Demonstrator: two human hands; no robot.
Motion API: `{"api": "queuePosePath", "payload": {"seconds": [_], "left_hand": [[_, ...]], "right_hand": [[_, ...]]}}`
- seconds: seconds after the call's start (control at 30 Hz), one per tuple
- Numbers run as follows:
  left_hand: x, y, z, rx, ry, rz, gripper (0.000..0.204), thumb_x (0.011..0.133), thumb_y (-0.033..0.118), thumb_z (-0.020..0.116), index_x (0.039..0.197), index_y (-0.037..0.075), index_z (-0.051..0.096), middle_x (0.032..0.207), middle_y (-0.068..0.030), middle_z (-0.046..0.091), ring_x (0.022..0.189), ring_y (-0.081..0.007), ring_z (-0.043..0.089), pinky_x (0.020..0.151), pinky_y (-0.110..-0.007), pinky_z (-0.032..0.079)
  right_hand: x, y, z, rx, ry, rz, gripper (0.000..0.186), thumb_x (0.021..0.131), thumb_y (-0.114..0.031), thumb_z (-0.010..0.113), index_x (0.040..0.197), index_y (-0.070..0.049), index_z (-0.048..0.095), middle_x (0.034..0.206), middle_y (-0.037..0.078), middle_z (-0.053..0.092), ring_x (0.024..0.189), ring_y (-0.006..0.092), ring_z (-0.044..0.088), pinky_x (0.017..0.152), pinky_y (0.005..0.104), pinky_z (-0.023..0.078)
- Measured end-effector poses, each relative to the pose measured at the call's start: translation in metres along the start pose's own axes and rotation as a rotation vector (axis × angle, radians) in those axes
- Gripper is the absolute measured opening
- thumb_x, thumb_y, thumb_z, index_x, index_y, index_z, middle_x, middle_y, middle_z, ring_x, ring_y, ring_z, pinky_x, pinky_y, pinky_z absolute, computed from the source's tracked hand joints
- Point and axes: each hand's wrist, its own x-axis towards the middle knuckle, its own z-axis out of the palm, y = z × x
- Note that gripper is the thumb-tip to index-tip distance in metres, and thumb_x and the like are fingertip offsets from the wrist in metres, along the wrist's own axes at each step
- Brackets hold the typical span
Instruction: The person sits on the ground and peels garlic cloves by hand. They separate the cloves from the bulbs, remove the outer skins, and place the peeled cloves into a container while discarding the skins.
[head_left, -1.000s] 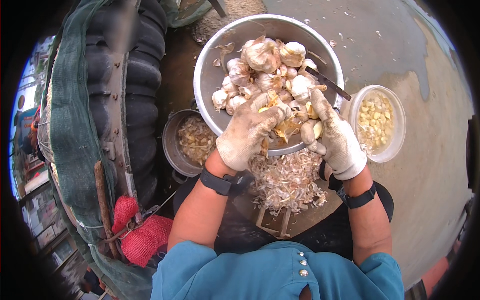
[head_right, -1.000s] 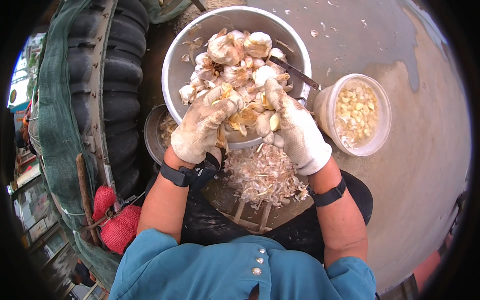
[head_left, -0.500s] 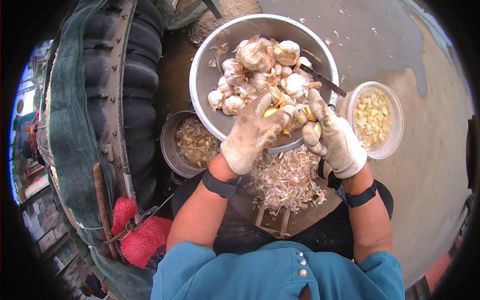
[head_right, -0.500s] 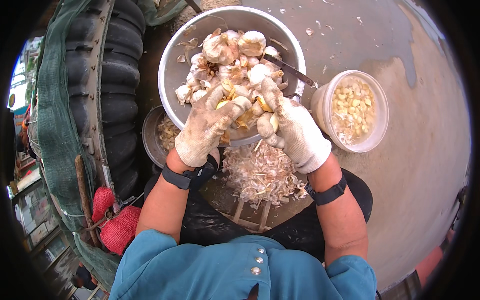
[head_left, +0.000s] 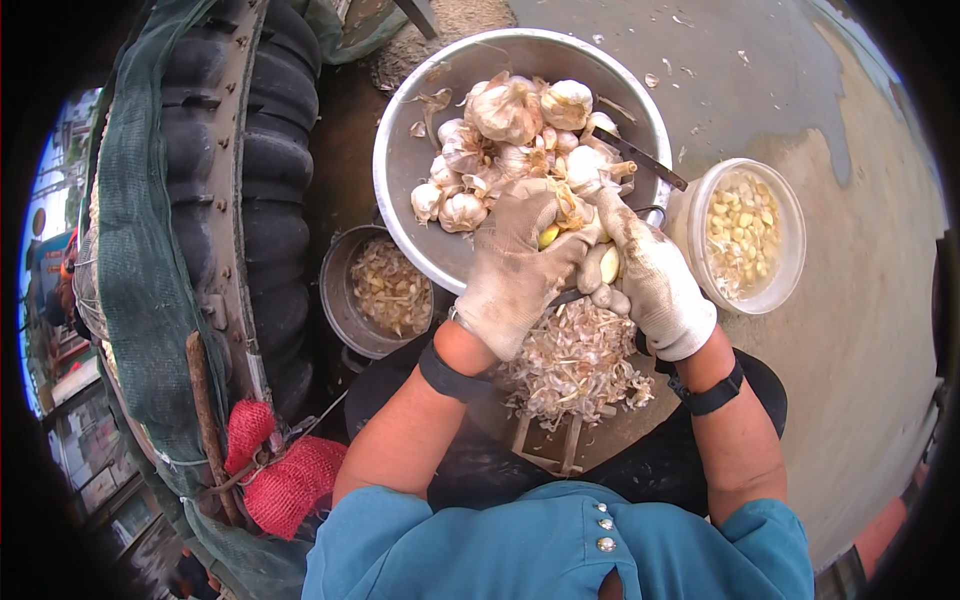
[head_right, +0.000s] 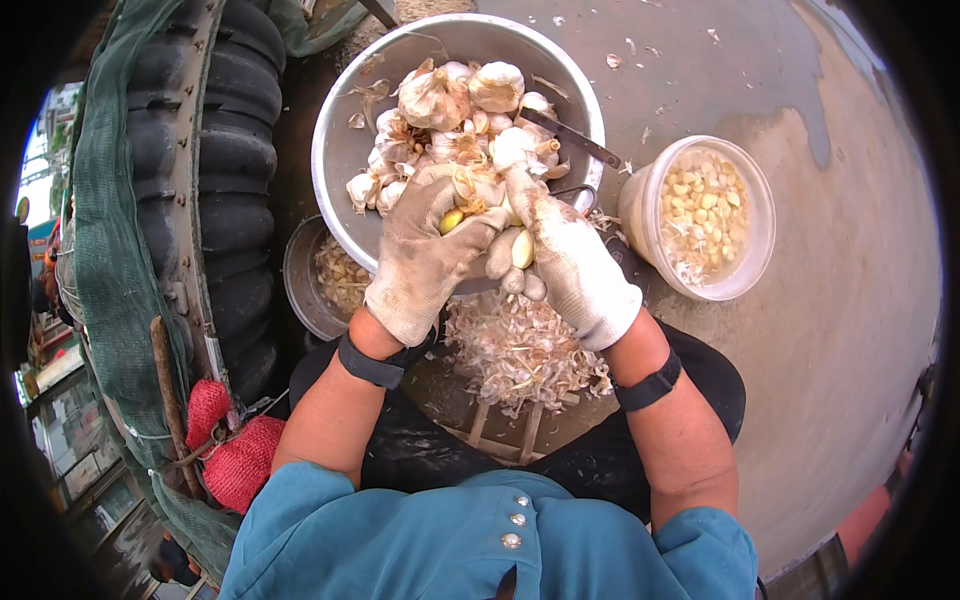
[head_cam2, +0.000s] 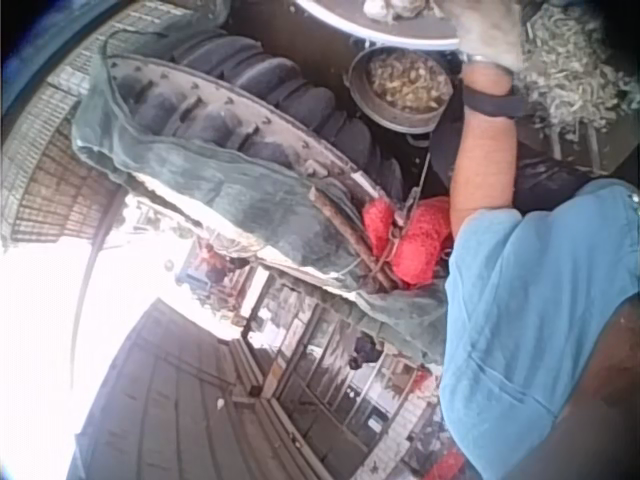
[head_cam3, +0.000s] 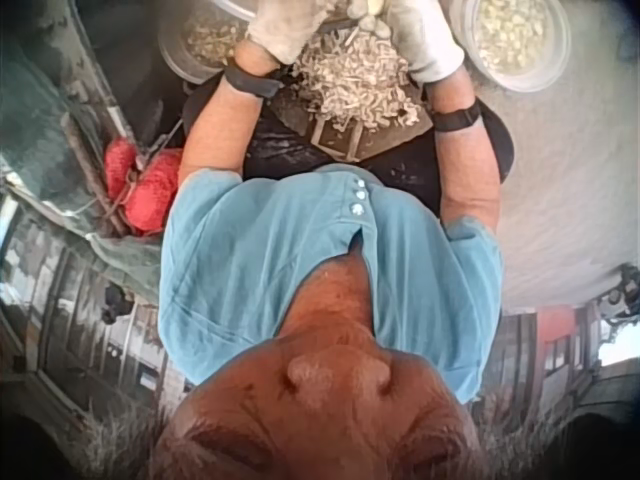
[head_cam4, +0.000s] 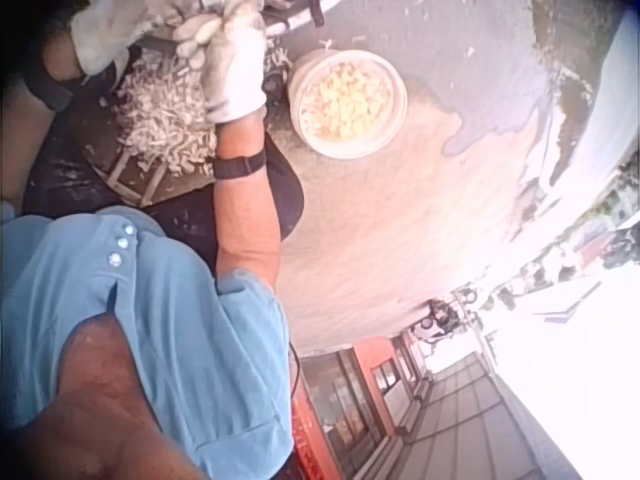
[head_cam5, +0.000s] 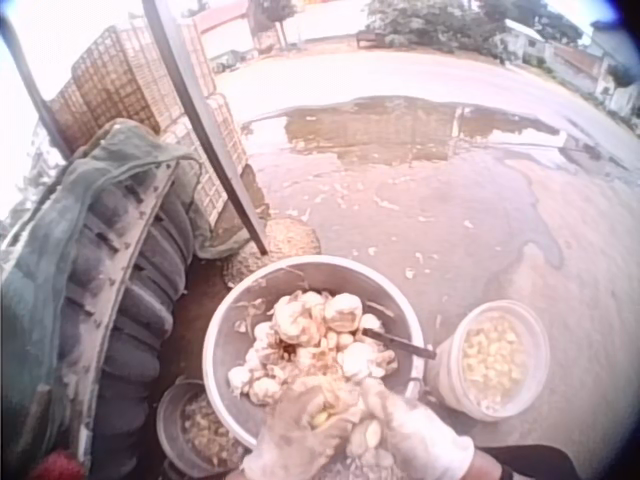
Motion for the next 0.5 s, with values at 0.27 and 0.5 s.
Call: {"api": "queuePosePath", "payload": {"seconds": [0.27,0.5], "left_hand": [[-0.011,0.006,0.005,0.217,0.052,0.273,0.040,0.078,0.009,0.071,0.115,-0.001,0.058,0.112,-0.0125,0.056,0.102,-0.0208,0.056,0.090,-0.033,0.046],[-0.003,0.019,-0.019,-0.085,-0.162,0.034,0.037,0.086,0.021,0.064,0.114,-0.003,0.059,0.110,-0.0118,0.059,0.103,-0.0192,0.056,0.090,-0.032,0.046]], "right_hand": [[0.006,0.011,-0.004,0.061,0.110,0.062,0.042,0.099,-0.049,0.044,0.097,-0.010,0.059,0.061,0.001,0.058,0.045,0.0064,0.051,0.039,0.0162,0.036],[0.005,0.001,-0.013,0.194,-0.011,0.041,0.038,0.099,-0.045,0.046,0.095,-0.011,0.061,0.060,-0.002,0.054,0.045,0.0042,0.046,0.039,0.0163,0.033]]}}
